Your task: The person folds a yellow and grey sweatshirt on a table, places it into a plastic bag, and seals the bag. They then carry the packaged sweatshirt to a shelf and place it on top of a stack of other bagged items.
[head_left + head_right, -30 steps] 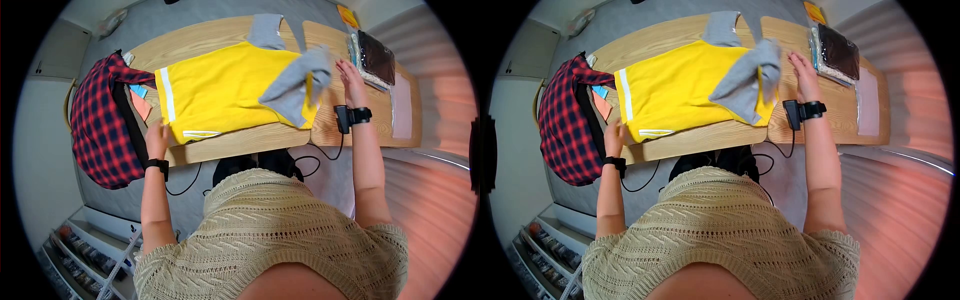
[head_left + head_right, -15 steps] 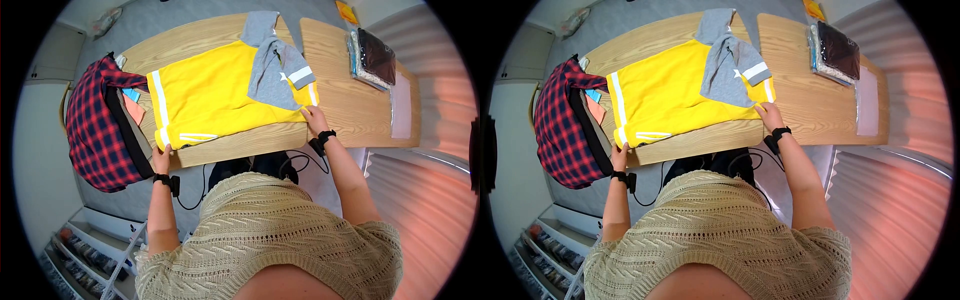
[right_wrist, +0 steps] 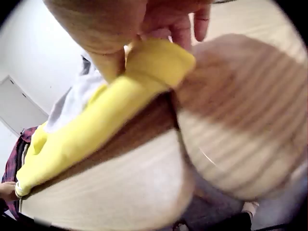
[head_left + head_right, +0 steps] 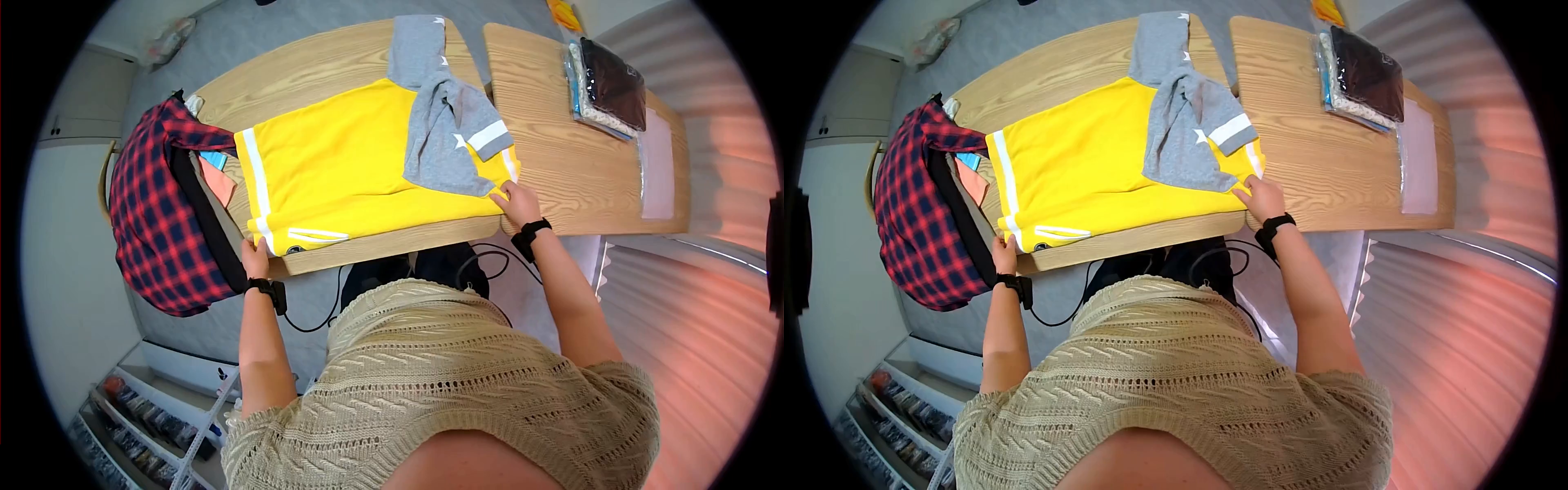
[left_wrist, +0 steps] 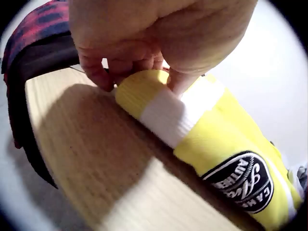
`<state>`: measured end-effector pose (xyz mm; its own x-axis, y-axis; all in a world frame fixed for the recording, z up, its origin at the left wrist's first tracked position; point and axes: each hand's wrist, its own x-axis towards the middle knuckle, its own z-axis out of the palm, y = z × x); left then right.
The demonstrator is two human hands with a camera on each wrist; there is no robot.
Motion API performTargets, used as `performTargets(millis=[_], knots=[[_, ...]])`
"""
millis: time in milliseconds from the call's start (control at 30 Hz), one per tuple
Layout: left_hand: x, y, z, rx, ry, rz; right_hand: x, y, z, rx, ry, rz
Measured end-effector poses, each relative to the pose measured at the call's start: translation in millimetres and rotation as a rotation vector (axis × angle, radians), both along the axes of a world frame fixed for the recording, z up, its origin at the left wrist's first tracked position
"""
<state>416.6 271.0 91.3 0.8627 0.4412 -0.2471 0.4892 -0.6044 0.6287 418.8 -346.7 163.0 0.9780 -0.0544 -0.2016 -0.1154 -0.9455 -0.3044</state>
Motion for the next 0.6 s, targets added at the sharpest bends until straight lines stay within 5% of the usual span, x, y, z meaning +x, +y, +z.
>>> performTargets(millis=[67,133,300,433,467,600], knots=[[10.0,-25.6,34.6,0.112,-0.136,0.0,12.6,9.5,20.3,-0.026,0.106,-0.019],[19.6,-47.3,67.0,0.272,-0.258,-0.115,23.2,15.2,18.6,0.164,-0.053,-0.093],[28.8,-45.3,51.4,0.433,-0.251,-0.32,63.4,45.4,-13.2,0.471,0.025,-0.22],[34.9,-43.0,65.0,0.303,-0.17,-0.388,85.5,54.1,-8.5,0.591,0.332,-0.38],[35.9,-42.9,67.8,0.277,-0.102,-0.446,84.8,50.1,-1.0,0.81,0.473,-0.387],[41.5,-15.0,57.8,0.032,-0.014,-0.479,85.7,45.2,-3.1,0.794,0.168,-0.121]])
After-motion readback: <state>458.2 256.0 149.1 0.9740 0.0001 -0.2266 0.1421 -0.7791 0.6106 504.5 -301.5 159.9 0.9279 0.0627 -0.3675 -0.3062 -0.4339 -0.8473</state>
